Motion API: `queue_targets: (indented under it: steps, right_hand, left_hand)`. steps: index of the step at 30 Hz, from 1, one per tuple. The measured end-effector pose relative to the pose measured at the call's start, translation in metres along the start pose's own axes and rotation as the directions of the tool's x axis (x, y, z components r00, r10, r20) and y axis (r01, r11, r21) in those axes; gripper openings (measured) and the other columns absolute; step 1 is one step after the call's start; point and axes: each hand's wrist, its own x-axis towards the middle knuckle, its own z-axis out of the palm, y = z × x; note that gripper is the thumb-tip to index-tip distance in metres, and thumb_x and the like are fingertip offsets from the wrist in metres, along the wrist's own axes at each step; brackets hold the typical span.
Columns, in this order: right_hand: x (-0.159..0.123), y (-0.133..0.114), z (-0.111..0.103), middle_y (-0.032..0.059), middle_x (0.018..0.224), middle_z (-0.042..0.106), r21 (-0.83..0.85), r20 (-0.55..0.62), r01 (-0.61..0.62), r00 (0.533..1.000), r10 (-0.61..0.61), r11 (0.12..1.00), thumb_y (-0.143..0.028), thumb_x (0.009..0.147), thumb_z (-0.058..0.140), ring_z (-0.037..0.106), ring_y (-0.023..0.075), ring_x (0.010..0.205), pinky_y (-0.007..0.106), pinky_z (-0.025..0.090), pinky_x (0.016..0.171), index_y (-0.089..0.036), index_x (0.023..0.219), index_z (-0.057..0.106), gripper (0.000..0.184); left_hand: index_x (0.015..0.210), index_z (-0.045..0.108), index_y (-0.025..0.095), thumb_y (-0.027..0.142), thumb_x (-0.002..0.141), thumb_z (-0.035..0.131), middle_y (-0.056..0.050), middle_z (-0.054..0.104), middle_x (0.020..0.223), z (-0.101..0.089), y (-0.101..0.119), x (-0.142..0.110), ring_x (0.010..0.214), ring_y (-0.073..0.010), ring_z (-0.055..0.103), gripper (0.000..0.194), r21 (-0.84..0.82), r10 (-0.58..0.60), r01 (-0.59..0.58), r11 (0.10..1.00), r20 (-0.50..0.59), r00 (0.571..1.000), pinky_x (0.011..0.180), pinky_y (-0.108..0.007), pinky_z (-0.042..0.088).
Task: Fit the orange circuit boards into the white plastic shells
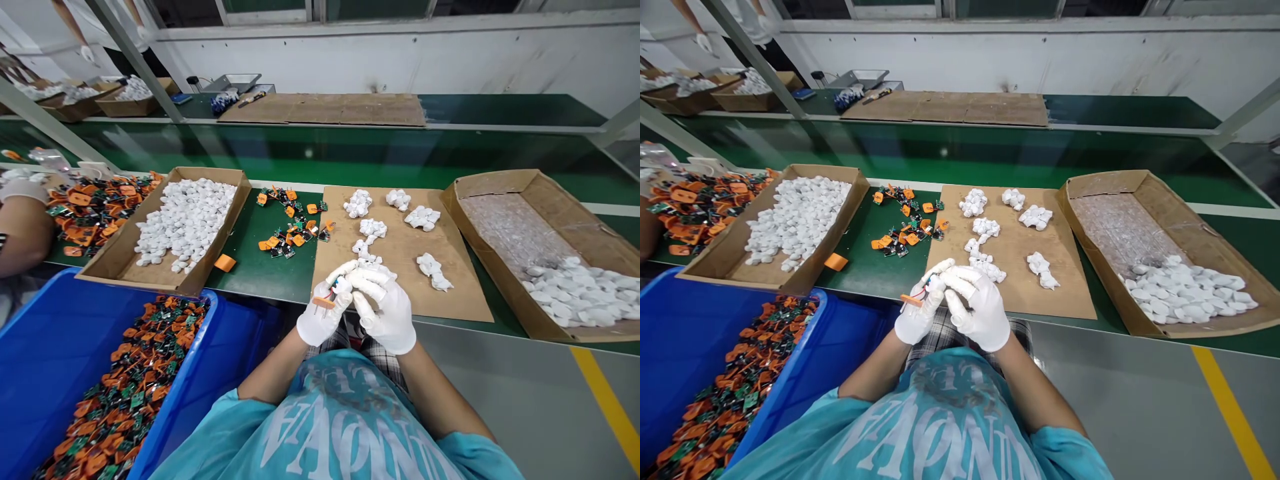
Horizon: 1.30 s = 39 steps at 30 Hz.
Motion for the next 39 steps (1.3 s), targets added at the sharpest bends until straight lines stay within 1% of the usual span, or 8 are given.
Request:
queue_targets:
  steps: [7,11,14,20,24,30,35,39]
  right_hand:
    - [0.005,0.002,-0.006,0.0074,0.107,0.064,-0.018,0.027,0.013,1.000,-0.013,1.000,-0.022,0.083,0.060,0.062,0.0232,0.102,0.041,0.052,0.089,-0.027,0.112,0.060,0.029]
    - [0.009,0.009,-0.006,0.0109,0.120,0.061,0.024,0.089,0.053,0.995,-0.055,0.998,-0.035,0.084,0.063,0.058,0.0276,0.115,0.047,0.049,0.094,-0.026,0.120,0.056,0.039]
    - [0.010,0.012,-0.003,0.0072,0.110,0.069,0.138,0.173,0.076,0.980,-0.099,0.988,-0.033,0.088,0.059,0.064,0.0237,0.106,0.042,0.052,0.090,-0.028,0.117,0.058,0.029]
    - [0.005,0.014,0.001,0.0067,0.099,0.072,0.078,0.133,-0.007,0.991,-0.004,0.997,-0.036,0.085,0.064,0.067,0.0244,0.097,0.043,0.053,0.085,-0.027,0.101,0.063,0.019]
    - [0.006,0.014,0.001,0.0064,0.092,0.070,0.291,0.245,-0.196,0.962,0.125,0.937,-0.045,0.080,0.068,0.066,0.0232,0.091,0.040,0.054,0.082,-0.024,0.092,0.062,0.026]
    - [0.007,0.016,0.010,0.0031,0.079,0.066,0.465,0.192,-0.375,0.927,0.322,0.802,-0.046,0.079,0.068,0.064,0.0184,0.073,0.032,0.053,0.067,-0.022,0.076,0.056,0.027]
    - [0.007,0.029,0.014,0.0078,0.095,0.070,0.189,0.110,-0.200,0.977,0.181,0.961,-0.037,0.085,0.063,0.066,0.0235,0.093,0.042,0.053,0.086,-0.023,0.090,0.066,0.016]
    - [0.004,0.039,0.013,0.0130,0.119,0.064,-0.002,0.200,-0.107,0.974,0.106,0.994,-0.034,0.082,0.065,0.060,0.0280,0.114,0.048,0.050,0.096,-0.022,0.115,0.064,0.034]
  left_hand:
    - [0.080,0.066,0.019,0.066,0.070,0.064,-0.007,0.064,0.077,-0.012,0.004,0.007,0.086,-0.0239,0.058,0.048,0.084,-0.019,0.010,0.996,0.101,0.995,0.084,-0.037,0.047]
    - [0.054,0.054,0.017,0.079,0.069,0.052,-0.002,0.053,0.053,-0.017,0.000,0.008,0.054,-0.0145,0.050,0.063,0.063,-0.080,0.065,0.996,0.280,0.957,0.059,-0.030,0.043]
    - [0.050,0.054,0.015,0.088,0.065,0.042,-0.002,0.048,0.045,-0.015,-0.008,0.007,0.045,-0.0121,0.046,0.075,-0.020,-0.146,0.167,0.986,0.389,0.910,0.050,-0.027,0.038]
    - [0.057,0.063,0.013,0.091,0.061,0.041,0.003,0.033,0.038,-0.003,-0.021,0.006,0.041,-0.0100,0.035,0.081,-0.199,-0.214,0.273,0.941,0.273,0.938,0.045,-0.026,0.033]
    - [0.055,0.059,0.014,0.086,0.060,0.052,0.002,0.040,0.040,-0.004,-0.022,0.007,0.043,-0.0099,0.036,0.073,-0.145,-0.150,0.189,0.971,0.241,0.959,0.049,-0.028,0.033]
    - [0.048,0.046,0.018,0.092,0.058,0.041,0.001,0.040,0.042,-0.004,-0.024,0.013,0.047,-0.0114,0.039,0.075,-0.037,-0.092,0.107,0.994,0.296,0.951,0.056,-0.029,0.035]
    - [0.050,0.042,0.019,0.088,0.068,0.034,0.000,0.044,0.046,-0.004,-0.033,0.022,0.048,-0.0112,0.039,0.073,-0.045,-0.165,0.175,0.984,0.171,0.971,0.053,-0.028,0.034]
    - [0.055,0.048,0.017,0.085,0.070,0.038,0.000,0.047,0.049,-0.009,-0.035,0.031,0.046,-0.0098,0.038,0.070,-0.036,-0.222,0.240,0.970,0.271,0.937,0.048,-0.026,0.030]
